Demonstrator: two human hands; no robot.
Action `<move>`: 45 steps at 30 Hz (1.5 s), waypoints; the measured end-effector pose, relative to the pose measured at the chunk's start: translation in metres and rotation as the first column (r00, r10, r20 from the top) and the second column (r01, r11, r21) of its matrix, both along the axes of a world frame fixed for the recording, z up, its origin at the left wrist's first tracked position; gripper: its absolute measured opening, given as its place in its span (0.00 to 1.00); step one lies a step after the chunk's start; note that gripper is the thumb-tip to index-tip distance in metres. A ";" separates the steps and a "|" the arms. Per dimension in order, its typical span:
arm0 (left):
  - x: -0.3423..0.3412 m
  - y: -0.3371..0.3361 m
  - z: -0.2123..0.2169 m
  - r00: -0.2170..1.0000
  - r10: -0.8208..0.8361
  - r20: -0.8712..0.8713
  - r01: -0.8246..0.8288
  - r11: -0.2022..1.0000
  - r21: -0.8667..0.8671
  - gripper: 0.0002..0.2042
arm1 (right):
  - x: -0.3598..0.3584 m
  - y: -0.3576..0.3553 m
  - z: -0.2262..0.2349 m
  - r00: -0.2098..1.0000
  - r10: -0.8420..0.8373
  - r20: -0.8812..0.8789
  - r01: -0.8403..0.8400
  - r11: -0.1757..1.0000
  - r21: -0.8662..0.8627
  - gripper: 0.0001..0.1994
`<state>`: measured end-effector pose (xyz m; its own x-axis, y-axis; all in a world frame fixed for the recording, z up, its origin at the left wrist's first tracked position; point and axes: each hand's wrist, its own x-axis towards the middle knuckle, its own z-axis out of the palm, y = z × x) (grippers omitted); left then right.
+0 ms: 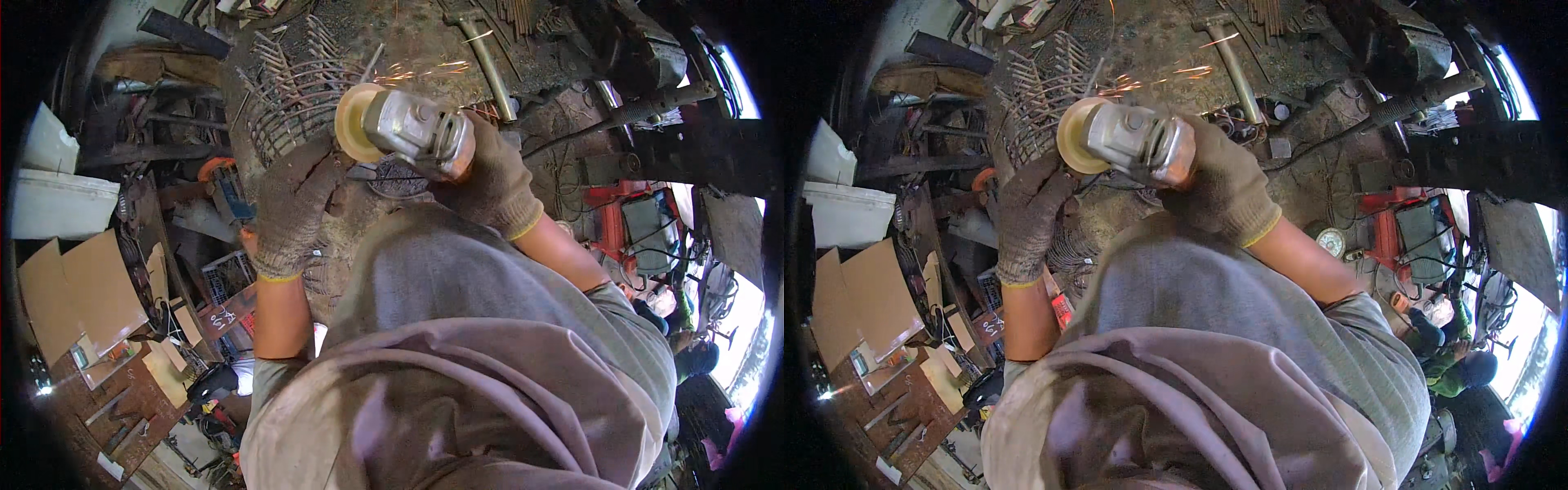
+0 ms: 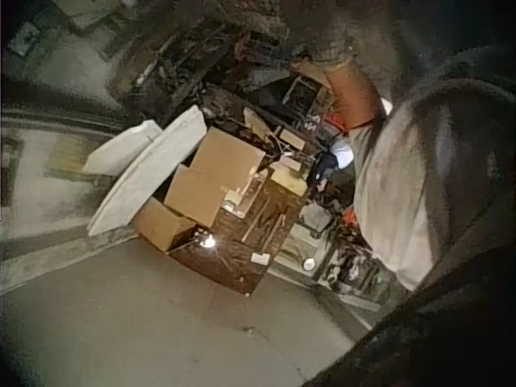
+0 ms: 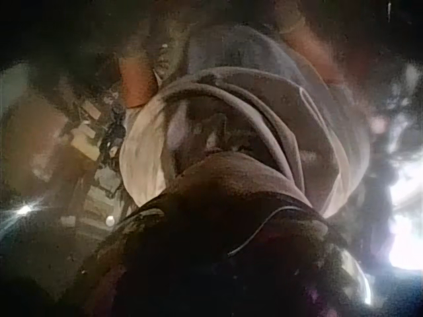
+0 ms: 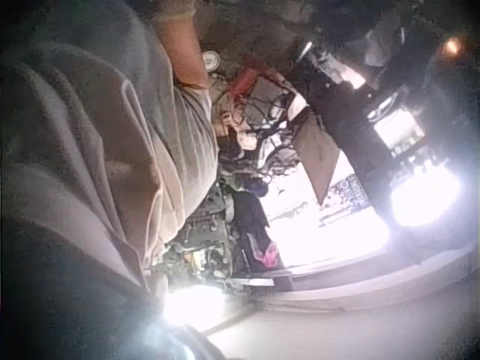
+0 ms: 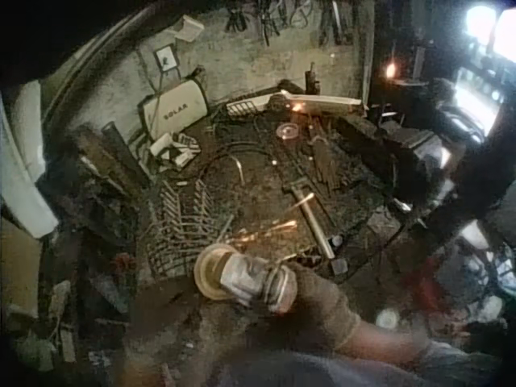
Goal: The person manipulates a wire mesh cage on a workbench, uses an angle grinder to cut or smooth metal rods, and سپس assembles metal pieces by hand while other individuals work in the background of the shop.
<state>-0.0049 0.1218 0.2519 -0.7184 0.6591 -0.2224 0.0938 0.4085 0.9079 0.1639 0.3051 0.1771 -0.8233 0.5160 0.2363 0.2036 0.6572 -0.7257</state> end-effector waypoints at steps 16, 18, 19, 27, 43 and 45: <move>-0.011 -0.018 -0.012 0.927 -0.185 -0.327 0.163 0.982 -0.094 0.13 | -0.004 0.006 0.020 0.999 0.023 -0.027 -0.024 0.999 -0.032 0.29; -0.005 -0.008 -0.004 0.986 -0.046 -0.158 0.034 0.996 -0.077 0.13 | -0.002 -0.001 0.012 0.998 0.050 -0.045 -0.049 0.999 0.010 0.29; -0.001 -0.005 0.000 0.997 0.026 -0.066 -0.032 0.996 -0.085 0.13 | -0.002 -0.006 0.010 0.997 0.039 -0.071 -0.036 0.999 0.039 0.29; -0.004 -0.010 -0.005 0.980 -0.034 -0.196 0.009 0.991 -0.131 0.13 | -0.005 0.004 0.007 0.996 0.029 0.079 -0.028 1.000 -0.012 0.33; 0.000 -0.016 0.005 0.973 -0.026 -0.229 -0.030 0.971 -0.238 0.14 | -0.006 -0.002 0.005 0.996 -0.026 0.084 0.020 0.997 0.075 0.34; 0.000 -0.014 0.000 0.974 -0.009 -0.224 -0.025 0.989 -0.147 0.09 | -0.006 -0.001 0.006 0.998 0.013 0.069 -0.016 0.999 0.044 0.34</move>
